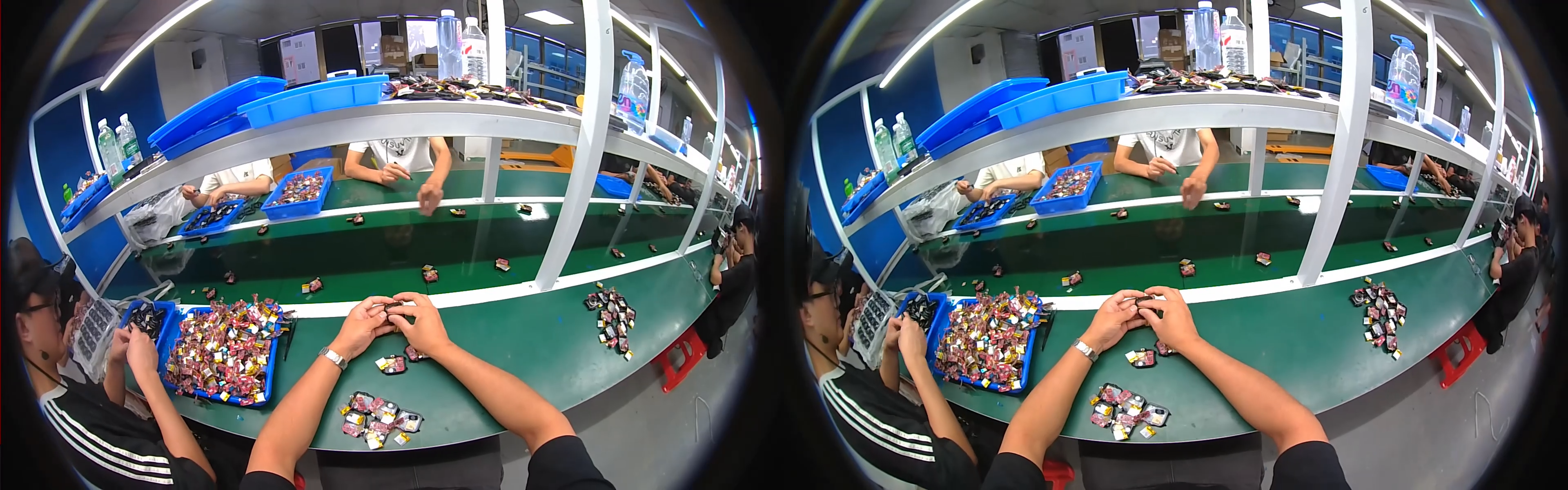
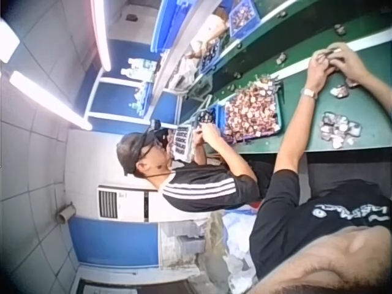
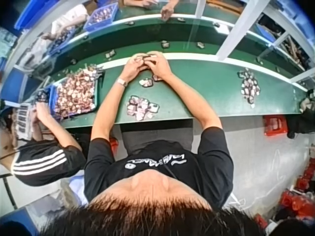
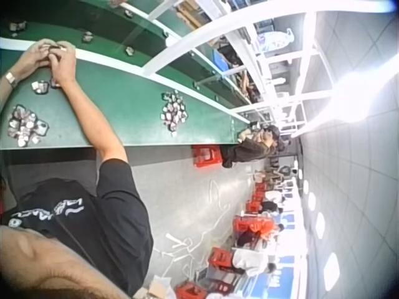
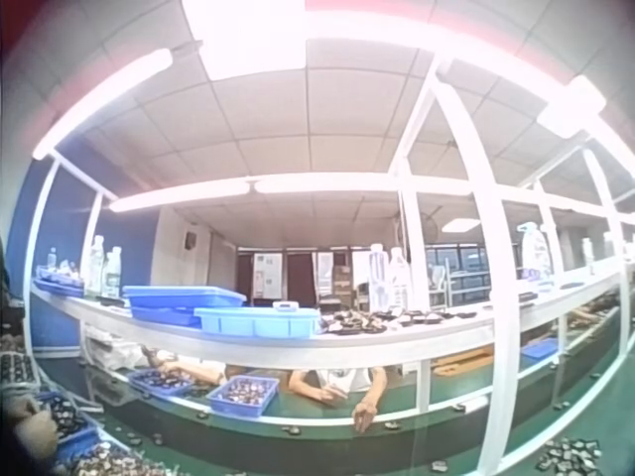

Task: Assembling small badges or pins on a manufacturing production line.

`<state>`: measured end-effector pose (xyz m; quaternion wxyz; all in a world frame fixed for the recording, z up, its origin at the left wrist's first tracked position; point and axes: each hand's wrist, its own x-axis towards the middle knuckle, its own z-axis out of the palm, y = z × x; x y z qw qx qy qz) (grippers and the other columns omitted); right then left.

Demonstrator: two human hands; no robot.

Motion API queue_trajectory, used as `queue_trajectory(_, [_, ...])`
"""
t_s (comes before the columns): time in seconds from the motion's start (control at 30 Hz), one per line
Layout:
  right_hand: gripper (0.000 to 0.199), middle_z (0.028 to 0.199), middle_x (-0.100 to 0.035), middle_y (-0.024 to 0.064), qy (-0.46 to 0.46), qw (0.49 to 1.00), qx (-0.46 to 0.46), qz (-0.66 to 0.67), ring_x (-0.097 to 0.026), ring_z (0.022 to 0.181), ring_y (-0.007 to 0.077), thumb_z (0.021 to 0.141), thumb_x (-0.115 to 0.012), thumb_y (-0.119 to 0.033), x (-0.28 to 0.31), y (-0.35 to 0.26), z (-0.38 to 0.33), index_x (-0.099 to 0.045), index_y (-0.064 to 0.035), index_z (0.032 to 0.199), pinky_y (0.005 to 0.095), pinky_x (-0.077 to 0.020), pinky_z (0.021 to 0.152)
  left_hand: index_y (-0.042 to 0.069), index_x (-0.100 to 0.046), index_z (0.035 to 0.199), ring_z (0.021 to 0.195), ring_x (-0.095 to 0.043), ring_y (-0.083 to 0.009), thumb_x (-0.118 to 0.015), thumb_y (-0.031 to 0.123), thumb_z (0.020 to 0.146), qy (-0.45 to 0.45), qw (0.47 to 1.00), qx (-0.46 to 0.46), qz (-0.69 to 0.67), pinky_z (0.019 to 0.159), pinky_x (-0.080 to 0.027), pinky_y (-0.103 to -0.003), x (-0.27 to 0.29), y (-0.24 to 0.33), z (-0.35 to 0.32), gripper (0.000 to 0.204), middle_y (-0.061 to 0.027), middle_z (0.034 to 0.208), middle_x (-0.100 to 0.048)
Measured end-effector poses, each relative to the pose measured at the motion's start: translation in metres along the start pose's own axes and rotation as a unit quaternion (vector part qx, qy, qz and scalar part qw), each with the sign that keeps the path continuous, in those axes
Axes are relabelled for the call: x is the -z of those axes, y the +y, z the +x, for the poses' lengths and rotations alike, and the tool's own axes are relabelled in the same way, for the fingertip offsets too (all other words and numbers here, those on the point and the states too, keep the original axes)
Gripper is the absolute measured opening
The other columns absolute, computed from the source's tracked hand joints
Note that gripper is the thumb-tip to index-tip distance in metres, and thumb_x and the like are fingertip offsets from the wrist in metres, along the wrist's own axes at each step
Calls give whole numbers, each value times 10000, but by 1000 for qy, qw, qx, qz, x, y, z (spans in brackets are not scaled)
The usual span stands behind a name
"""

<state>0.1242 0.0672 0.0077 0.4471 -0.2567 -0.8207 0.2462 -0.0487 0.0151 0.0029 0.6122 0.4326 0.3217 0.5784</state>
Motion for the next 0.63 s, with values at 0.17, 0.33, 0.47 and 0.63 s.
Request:
queue_trajectory(0.17, [186,1208,-600,87,0,1000,18,4,-522,1161,285,800,-709,-95,0,-3,1,-737,-96,984,386,-443,977,30,-487,1225,1115,-596,-197,-549,69,960,4,1000,-15,3,967,-519,-366,2,-2,0,275,-129,1240,-576])
queue_trajectory(0.33, [166,1217,-596,93,-3,999,35,9,-511,1177,292,791,-714,-90,2,-3,4,-735,-88,956,395,-439,986,28,-493,1205,1143,-584,-208,-556,58,955,7,1000,-22,13,972,-516,-366,6,-5,2,260,-141,1302,-543])
queue_trajectory(0.47, [166,1233,-588,93,-4,994,104,-29,-506,1182,294,778,-719,-77,11,-15,3,-730,-87,944,377,-470,947,34,-506,1199,1119,-595,-184,-535,30,959,4,1000,-28,-3,956,-520,-341,4,-3,-4,243,-121,1252,-578])
queue_trajectory(0.63, [198,1279,-563,93,-11,999,47,5,-482,1220,300,769,-731,-100,4,-5,3,-730,-100,968,376,-434,1000,57,-501,1214,1174,-567,-218,-551,53,957,-29,998,-38,-28,981,-500,-394,12,-6,2,262,-130,1314,-542])
